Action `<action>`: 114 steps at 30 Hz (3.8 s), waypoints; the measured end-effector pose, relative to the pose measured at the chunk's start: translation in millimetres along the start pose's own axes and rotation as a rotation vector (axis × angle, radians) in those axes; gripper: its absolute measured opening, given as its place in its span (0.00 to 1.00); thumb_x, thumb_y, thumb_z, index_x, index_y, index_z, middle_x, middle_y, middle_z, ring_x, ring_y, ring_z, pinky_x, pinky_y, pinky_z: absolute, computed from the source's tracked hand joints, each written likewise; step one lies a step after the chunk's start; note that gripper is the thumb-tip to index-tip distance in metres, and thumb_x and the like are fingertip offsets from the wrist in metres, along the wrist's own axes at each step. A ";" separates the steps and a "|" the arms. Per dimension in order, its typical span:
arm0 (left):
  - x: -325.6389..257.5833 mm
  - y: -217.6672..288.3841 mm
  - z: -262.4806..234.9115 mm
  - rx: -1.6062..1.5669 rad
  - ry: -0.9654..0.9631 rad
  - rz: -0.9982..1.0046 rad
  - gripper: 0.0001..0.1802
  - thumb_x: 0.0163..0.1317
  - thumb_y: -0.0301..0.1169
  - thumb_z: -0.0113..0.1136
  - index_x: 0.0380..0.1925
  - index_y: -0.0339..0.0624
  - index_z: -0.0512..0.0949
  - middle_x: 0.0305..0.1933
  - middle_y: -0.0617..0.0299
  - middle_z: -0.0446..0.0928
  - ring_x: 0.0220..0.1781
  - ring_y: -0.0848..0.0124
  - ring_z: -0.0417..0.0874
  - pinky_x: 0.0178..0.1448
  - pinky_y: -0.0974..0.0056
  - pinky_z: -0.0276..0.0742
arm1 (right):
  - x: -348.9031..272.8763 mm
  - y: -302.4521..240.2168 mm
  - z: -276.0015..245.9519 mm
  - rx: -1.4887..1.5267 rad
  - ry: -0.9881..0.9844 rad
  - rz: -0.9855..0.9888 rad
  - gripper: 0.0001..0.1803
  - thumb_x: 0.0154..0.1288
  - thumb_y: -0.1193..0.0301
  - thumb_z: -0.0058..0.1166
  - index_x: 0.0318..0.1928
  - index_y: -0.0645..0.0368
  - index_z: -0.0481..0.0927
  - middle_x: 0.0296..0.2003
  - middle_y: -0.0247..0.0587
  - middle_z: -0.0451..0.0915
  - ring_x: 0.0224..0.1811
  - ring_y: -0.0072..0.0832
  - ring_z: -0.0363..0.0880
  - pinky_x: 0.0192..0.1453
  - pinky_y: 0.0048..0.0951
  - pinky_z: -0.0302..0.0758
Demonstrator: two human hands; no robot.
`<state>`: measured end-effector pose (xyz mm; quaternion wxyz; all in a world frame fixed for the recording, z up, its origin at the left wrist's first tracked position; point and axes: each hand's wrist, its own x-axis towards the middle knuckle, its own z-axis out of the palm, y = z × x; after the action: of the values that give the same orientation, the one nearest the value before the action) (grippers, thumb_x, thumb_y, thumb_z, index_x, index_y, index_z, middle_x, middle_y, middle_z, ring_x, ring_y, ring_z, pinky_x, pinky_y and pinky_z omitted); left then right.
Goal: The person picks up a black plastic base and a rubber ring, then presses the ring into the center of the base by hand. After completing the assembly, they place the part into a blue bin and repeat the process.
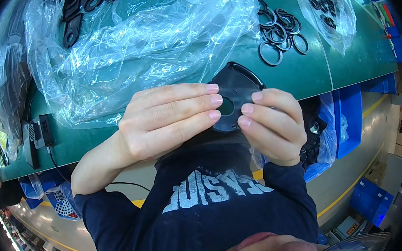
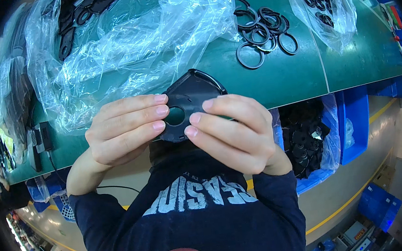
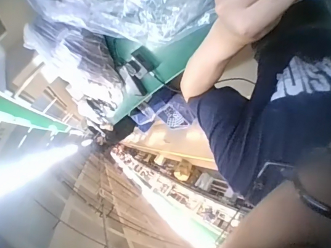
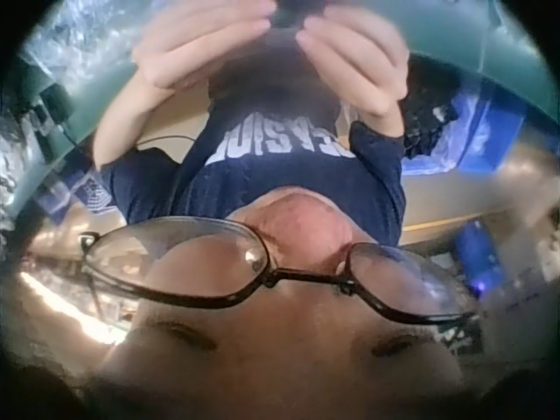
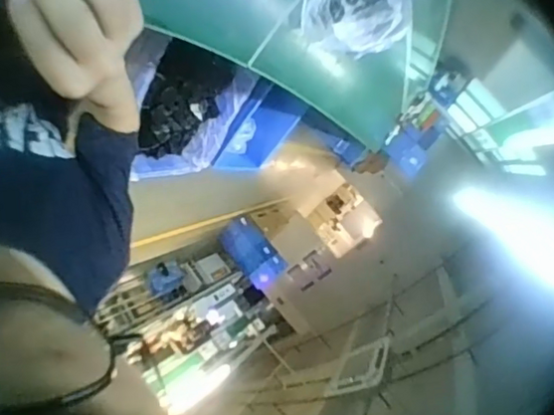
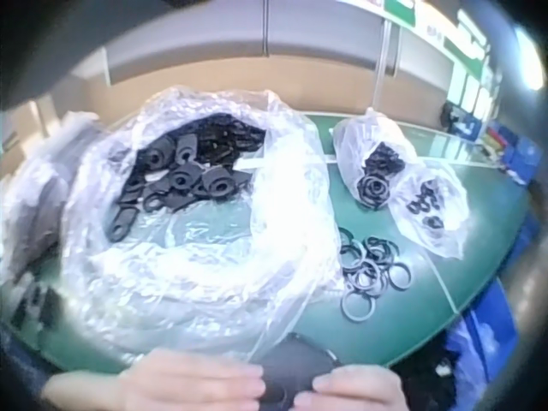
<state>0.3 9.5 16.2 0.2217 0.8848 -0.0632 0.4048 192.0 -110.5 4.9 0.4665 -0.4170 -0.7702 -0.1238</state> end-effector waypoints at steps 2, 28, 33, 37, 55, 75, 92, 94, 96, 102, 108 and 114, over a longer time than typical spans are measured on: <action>0.9 2.6 1.2 -0.013 0.041 -0.050 0.11 0.46 0.17 0.63 0.33 0.31 0.78 0.38 0.47 0.80 0.42 0.52 0.83 0.42 0.59 0.82 | 0.3 -1.6 -2.8 -0.016 -0.005 -0.035 0.14 0.37 0.77 0.60 0.32 0.58 0.83 0.36 0.35 0.79 0.38 0.31 0.75 0.36 0.27 0.78; -6.9 2.6 13.4 -0.871 -0.031 -1.057 0.12 0.60 0.24 0.58 0.43 0.30 0.77 0.38 0.61 0.80 0.40 0.80 0.77 0.44 0.74 0.73 | -7.4 2.2 26.2 0.961 0.312 0.887 0.16 0.55 0.84 0.58 0.45 0.69 0.74 0.37 0.41 0.78 0.35 0.20 0.77 0.40 0.20 0.75; -5.9 5.6 14.7 -0.896 0.002 -1.092 0.13 0.59 0.23 0.59 0.44 0.29 0.76 0.38 0.61 0.80 0.41 0.79 0.77 0.45 0.73 0.74 | 1.4 7.0 25.6 0.871 0.272 0.896 0.19 0.55 0.83 0.59 0.49 0.69 0.73 0.38 0.40 0.78 0.37 0.20 0.77 0.42 0.18 0.75; -5.9 4.9 14.1 -0.900 0.030 -1.048 0.14 0.60 0.23 0.58 0.46 0.30 0.75 0.43 0.61 0.78 0.45 0.78 0.76 0.50 0.72 0.72 | 9.8 3.0 35.8 0.875 0.249 0.971 0.20 0.54 0.82 0.60 0.49 0.69 0.73 0.38 0.38 0.78 0.39 0.20 0.77 0.45 0.19 0.74; -8.4 5.7 20.5 -0.914 0.100 -1.037 0.14 0.59 0.23 0.59 0.46 0.29 0.75 0.40 0.62 0.78 0.42 0.80 0.76 0.47 0.73 0.73 | 3.2 -6.5 43.1 1.030 0.265 0.972 0.19 0.55 0.82 0.59 0.48 0.70 0.73 0.39 0.39 0.79 0.41 0.20 0.76 0.47 0.20 0.73; -2.0 5.5 25.2 -0.802 -0.102 -0.966 0.12 0.64 0.30 0.53 0.39 0.30 0.77 0.31 0.62 0.78 0.34 0.80 0.76 0.40 0.73 0.73 | -28.7 -13.0 10.9 0.975 0.225 1.038 0.23 0.56 0.85 0.54 0.54 0.73 0.71 0.42 0.43 0.79 0.42 0.21 0.77 0.47 0.20 0.74; -15.9 2.2 23.7 -0.545 -0.065 -0.965 0.15 0.68 0.27 0.44 0.48 0.26 0.72 0.39 0.46 0.80 0.37 0.62 0.83 0.47 0.64 0.76 | -423.2 27.9 -144.5 -0.583 0.484 1.902 0.26 0.52 0.67 0.60 0.53 0.63 0.75 0.40 0.42 0.79 0.41 0.35 0.78 0.42 0.33 0.75; -19.3 0.1 22.7 -0.558 -0.034 -0.989 0.15 0.68 0.27 0.43 0.48 0.26 0.71 0.39 0.47 0.79 0.37 0.61 0.83 0.48 0.64 0.76 | -446.9 23.7 -139.7 -0.866 0.275 1.826 0.28 0.50 0.66 0.60 0.53 0.62 0.74 0.44 0.48 0.78 0.45 0.41 0.78 0.48 0.38 0.74; -21.2 -0.8 23.6 -0.556 -0.027 -0.999 0.15 0.68 0.27 0.43 0.48 0.26 0.71 0.39 0.47 0.79 0.37 0.62 0.83 0.48 0.64 0.76 | -434.6 20.7 -121.4 -1.114 0.079 1.666 0.30 0.49 0.65 0.59 0.55 0.60 0.72 0.53 0.55 0.72 0.55 0.50 0.70 0.58 0.44 0.67; -18.9 -2.9 23.8 -0.572 -0.036 -0.998 0.15 0.68 0.27 0.44 0.48 0.27 0.72 0.39 0.47 0.79 0.37 0.62 0.83 0.47 0.64 0.76 | -430.1 20.5 -80.3 -0.901 -0.065 1.466 0.18 0.53 0.64 0.58 0.44 0.58 0.79 0.51 0.51 0.74 0.56 0.46 0.69 0.59 0.43 0.66; -22.5 -1.9 21.3 -0.547 -0.040 -0.989 0.14 0.68 0.27 0.44 0.48 0.27 0.72 0.38 0.48 0.80 0.36 0.62 0.83 0.47 0.64 0.76 | -432.5 3.0 -95.7 -1.079 -0.213 1.543 0.11 0.54 0.62 0.57 0.33 0.54 0.82 0.40 0.36 0.77 0.46 0.37 0.73 0.47 0.41 0.68; -19.8 -0.4 20.7 -0.506 -0.062 -0.970 0.14 0.67 0.25 0.45 0.47 0.27 0.73 0.37 0.48 0.80 0.35 0.63 0.83 0.46 0.64 0.77 | -446.8 -29.6 -116.9 -1.226 -0.234 1.607 0.10 0.55 0.60 0.55 0.30 0.52 0.81 0.39 0.36 0.76 0.43 0.36 0.74 0.46 0.43 0.67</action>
<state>1.5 -0.7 -10.6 0.5867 0.7433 0.2501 0.2020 338.5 -432.1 -294.0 0.0393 -0.9879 -0.1070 -0.1055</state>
